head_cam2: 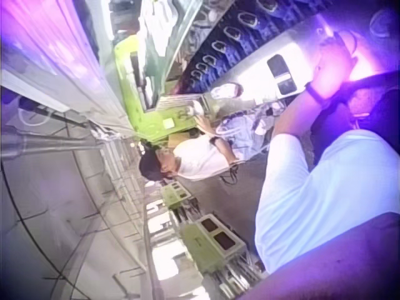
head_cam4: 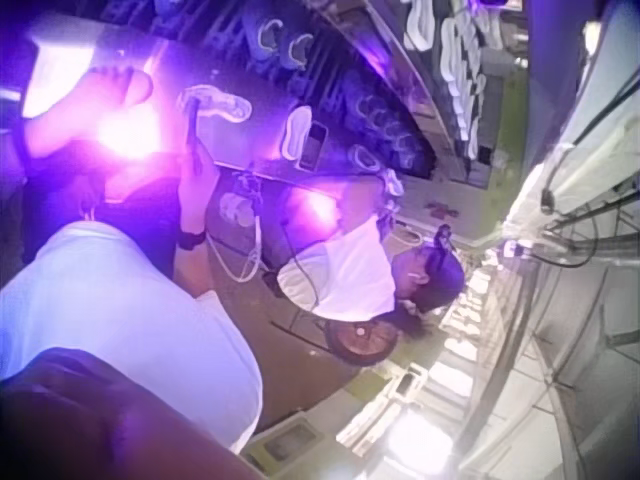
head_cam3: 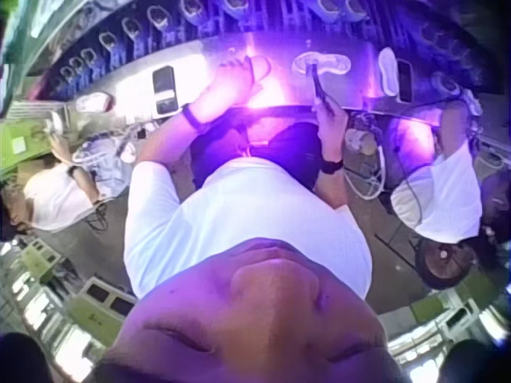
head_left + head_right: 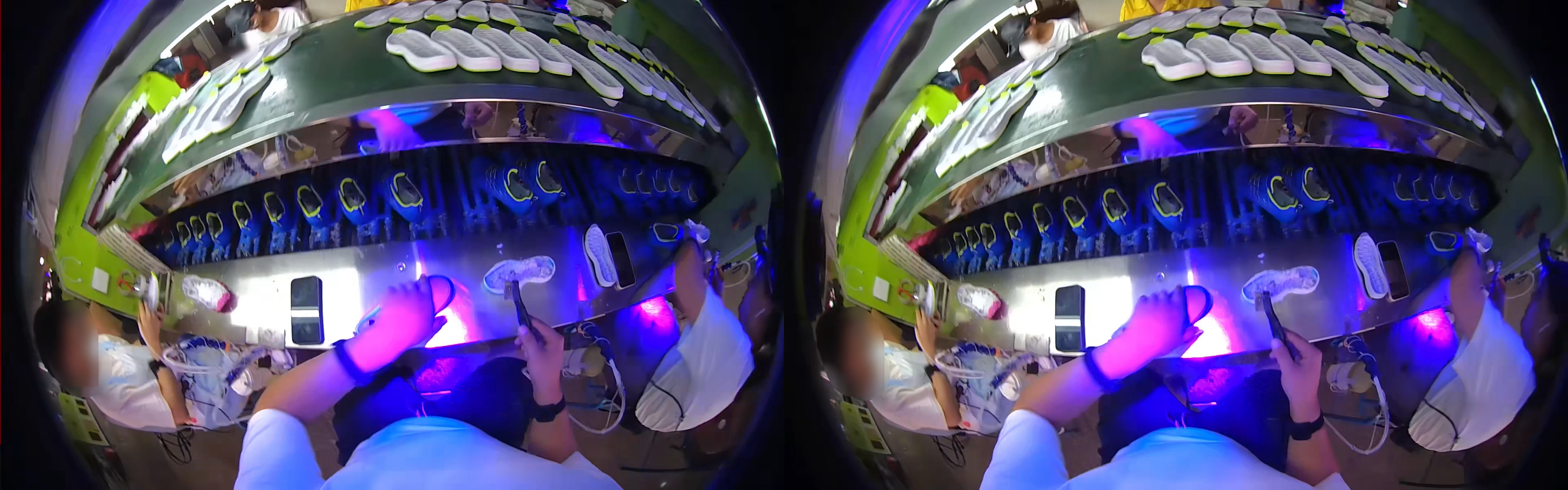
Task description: Manually apply glue or treatment to shoe uppers and soles during assembly.
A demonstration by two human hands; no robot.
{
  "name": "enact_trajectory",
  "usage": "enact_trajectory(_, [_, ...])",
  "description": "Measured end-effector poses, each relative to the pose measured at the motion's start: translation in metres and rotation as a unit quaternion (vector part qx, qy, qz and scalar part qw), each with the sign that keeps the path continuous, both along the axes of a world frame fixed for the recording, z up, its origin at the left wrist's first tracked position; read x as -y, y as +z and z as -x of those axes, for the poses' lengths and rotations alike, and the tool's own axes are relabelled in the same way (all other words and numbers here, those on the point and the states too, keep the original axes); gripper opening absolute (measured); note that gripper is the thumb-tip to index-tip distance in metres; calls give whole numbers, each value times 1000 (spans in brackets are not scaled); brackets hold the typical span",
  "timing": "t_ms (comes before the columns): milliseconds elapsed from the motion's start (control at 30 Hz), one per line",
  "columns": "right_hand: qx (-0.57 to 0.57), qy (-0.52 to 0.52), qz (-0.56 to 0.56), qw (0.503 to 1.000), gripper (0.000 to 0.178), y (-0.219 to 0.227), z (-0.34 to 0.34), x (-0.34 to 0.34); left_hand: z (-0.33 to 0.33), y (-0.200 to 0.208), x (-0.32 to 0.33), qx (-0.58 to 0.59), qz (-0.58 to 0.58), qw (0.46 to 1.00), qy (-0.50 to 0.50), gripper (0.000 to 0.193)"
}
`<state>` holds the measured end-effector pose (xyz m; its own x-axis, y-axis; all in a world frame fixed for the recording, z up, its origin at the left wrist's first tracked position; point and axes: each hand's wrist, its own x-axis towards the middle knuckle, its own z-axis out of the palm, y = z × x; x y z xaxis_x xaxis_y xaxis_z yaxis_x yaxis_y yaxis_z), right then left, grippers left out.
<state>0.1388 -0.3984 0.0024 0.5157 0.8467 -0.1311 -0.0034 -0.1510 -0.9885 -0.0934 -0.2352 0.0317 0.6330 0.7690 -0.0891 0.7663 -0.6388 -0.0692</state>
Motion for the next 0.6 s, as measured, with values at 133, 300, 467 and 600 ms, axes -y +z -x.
enact_trajectory(133, [1, -5, 3, 1000, 28, 18, 27, 3, 13, -57, 37, -19, -233, 959, -162, 49])
enact_trajectory(300, [84, 1, 21, 996, 29, 18, 34, 21, 62, -17, 29, 243, -86, 922, -290, 50])
enact_trajectory(467, [111, 72, 30, 991, 29, -12, 60, 9, 103, -13, 47, 453, -36, 886, -86, 78])
enact_trajectory(600, [191, 159, 44, 968, 30, -23, 92, -14, 127, -34, 91, 415, -7, 906, -80, 79])
